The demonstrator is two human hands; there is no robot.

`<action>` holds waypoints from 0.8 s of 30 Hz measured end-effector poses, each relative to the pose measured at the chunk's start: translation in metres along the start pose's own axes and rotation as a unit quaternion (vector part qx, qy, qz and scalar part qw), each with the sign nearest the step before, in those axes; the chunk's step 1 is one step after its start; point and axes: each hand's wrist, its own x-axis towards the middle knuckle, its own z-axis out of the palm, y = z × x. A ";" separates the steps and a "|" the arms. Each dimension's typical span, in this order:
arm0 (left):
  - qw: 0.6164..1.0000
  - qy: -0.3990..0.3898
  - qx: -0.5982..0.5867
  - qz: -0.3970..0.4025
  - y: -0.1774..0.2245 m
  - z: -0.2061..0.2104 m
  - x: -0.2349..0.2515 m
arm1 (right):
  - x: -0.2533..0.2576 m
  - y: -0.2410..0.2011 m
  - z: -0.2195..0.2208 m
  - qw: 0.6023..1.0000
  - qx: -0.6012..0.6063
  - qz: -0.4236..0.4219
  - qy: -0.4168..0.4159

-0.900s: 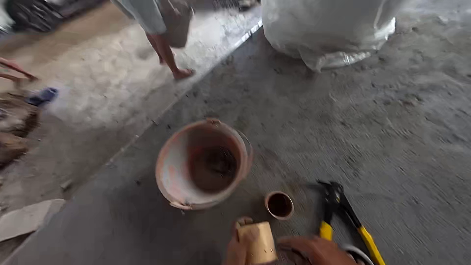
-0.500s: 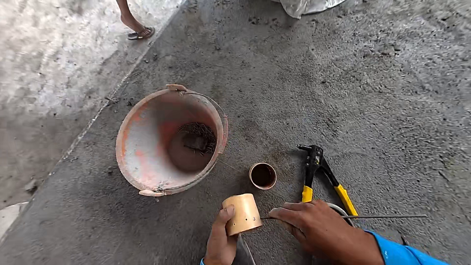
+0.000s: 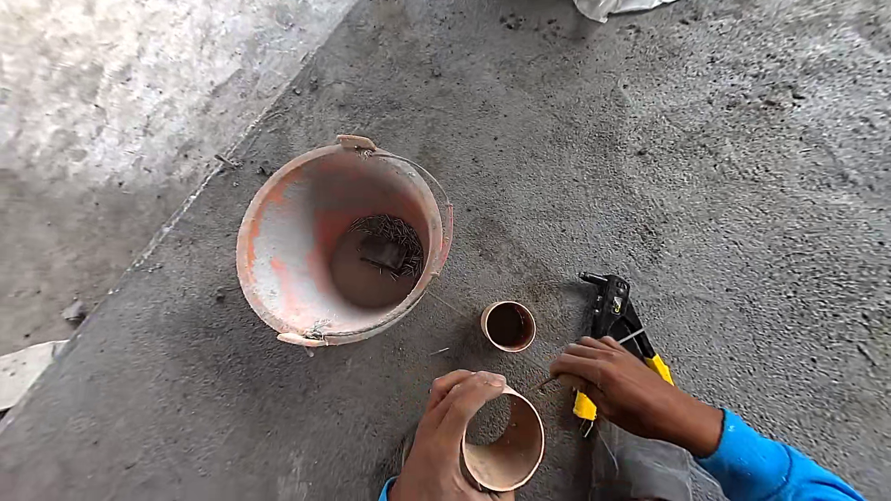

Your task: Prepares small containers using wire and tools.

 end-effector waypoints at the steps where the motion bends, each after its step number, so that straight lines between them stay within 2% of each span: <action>1: 1.000 0.013 -0.004 -0.004 0.000 -0.002 0.000 | -0.003 0.004 -0.004 0.999 -0.016 0.031 0.008; 3: 0.999 0.051 0.000 -0.015 -0.001 -0.002 -0.001 | -0.005 0.003 -0.015 0.985 0.058 0.162 -0.007; 5: 0.995 0.093 0.022 -0.028 -0.001 0.001 0.000 | -0.003 -0.005 -0.023 0.937 0.212 0.275 -0.011; 7: 0.990 0.128 0.047 -0.043 -0.001 0.008 0.001 | 0.000 -0.021 -0.028 0.867 0.405 0.291 -0.016; 9: 0.984 0.157 0.064 -0.053 -0.002 0.018 0.002 | 0.004 -0.037 -0.025 0.760 0.592 0.264 -0.038; 11: 0.980 0.174 0.072 -0.058 -0.001 0.028 0.003 | 0.009 -0.048 -0.019 0.688 0.678 0.251 -0.069; 17: 0.975 0.191 0.094 -0.057 0.002 0.038 0.000 | 0.013 -0.054 -0.003 0.615 0.741 0.243 -0.116; 22: 0.975 0.191 0.097 -0.063 0.001 0.041 -0.005 | 0.011 -0.059 0.005 0.595 0.748 0.274 -0.106; 24: 0.975 0.191 0.099 -0.058 0.000 0.042 -0.005 | 0.010 -0.059 0.006 0.573 0.765 0.274 -0.106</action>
